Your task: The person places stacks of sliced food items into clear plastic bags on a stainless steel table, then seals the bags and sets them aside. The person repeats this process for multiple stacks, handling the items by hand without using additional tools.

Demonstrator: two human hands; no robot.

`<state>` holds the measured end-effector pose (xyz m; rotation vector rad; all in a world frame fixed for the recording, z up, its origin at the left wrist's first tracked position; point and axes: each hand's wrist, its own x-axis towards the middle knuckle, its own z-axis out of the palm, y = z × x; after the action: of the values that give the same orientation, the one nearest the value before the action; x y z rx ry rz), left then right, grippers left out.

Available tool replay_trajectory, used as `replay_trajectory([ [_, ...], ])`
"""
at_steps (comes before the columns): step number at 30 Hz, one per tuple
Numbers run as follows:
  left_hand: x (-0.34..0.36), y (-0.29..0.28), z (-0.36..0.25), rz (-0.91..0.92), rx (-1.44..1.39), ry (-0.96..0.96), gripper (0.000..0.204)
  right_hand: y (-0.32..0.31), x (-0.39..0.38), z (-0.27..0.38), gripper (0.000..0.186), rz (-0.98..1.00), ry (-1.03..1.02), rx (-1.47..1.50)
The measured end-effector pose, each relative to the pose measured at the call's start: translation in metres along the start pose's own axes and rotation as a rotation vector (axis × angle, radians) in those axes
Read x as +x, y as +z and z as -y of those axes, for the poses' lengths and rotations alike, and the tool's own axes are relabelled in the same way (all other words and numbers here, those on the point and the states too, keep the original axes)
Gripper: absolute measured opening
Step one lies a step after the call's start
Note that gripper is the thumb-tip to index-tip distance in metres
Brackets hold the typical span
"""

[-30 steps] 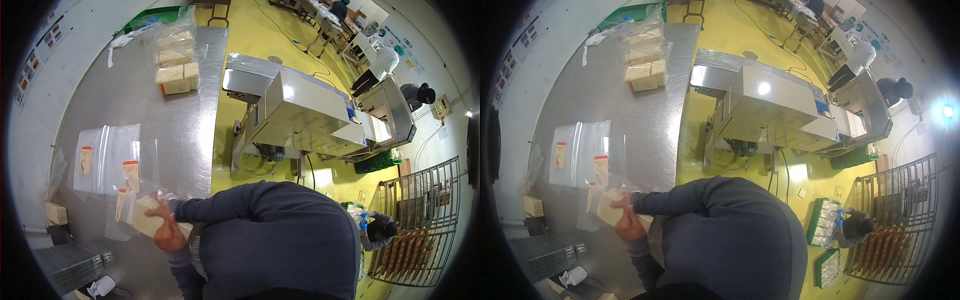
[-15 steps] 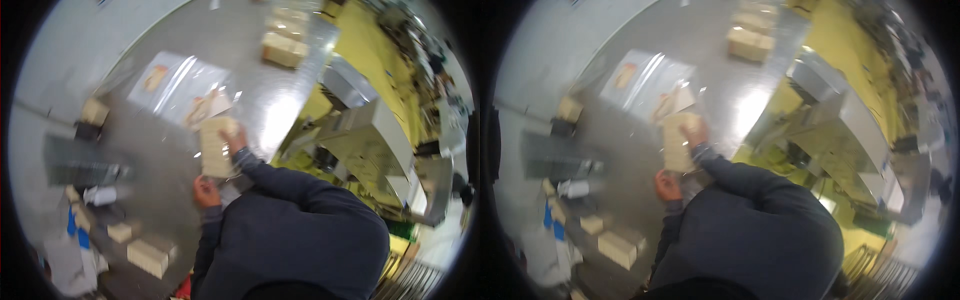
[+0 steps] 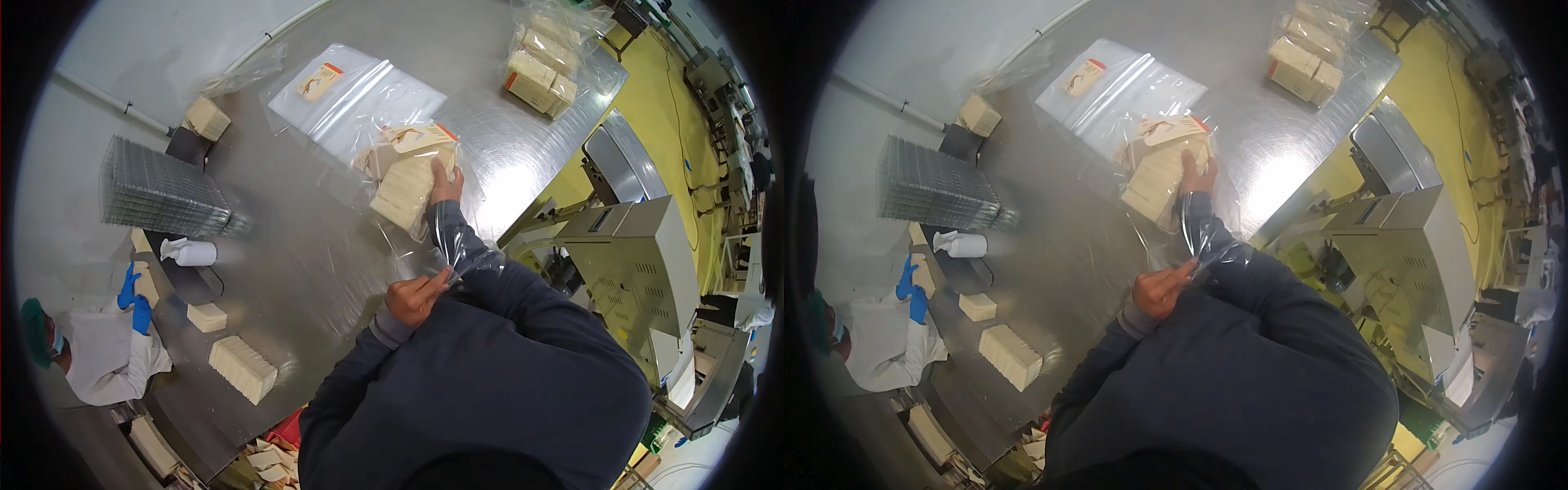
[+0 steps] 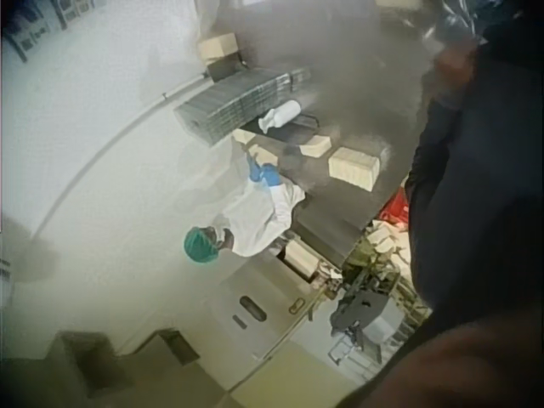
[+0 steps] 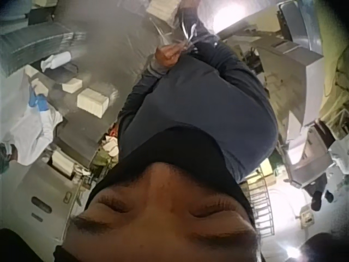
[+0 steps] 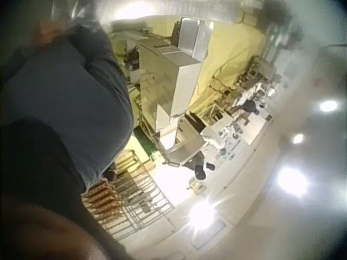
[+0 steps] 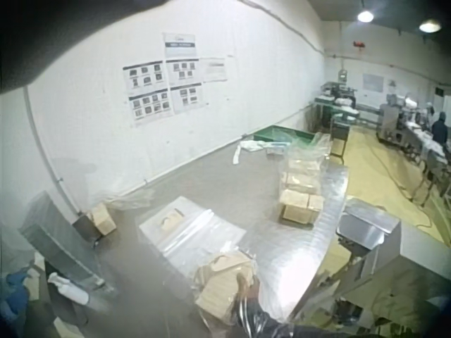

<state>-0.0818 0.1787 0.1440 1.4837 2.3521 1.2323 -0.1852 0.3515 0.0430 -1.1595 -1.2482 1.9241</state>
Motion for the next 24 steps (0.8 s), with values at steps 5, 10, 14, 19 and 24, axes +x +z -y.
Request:
replay_trajectory([
  [5, -0.006, 0.008, 0.014, -0.271, 0.064, -0.093, 0.026, 0.003, 0.042, -0.045, 0.081, -0.028, -0.157, 0.197],
  [10, -0.039, 0.031, 0.052, -0.307, 0.068, -0.572, 0.021, 0.01, 0.004, -0.012, 0.053, 0.268, 0.138, 0.555],
  [14, -0.051, 0.068, 0.076, -0.164, -0.187, -0.607, 0.02, 0.017, -0.01, -0.021, 0.055, 0.311, 0.214, 0.607],
  [19, -0.051, 0.049, 0.065, 0.186, -0.376, -0.527, 0.023, 0.019, -0.004, -0.032, 0.058, 0.324, 0.194, 0.557],
  [24, -0.016, -0.07, 0.08, -0.382, -0.778, -0.586, 0.021, 0.008, 0.006, -0.042, 0.061, 0.34, -0.002, 0.355],
])
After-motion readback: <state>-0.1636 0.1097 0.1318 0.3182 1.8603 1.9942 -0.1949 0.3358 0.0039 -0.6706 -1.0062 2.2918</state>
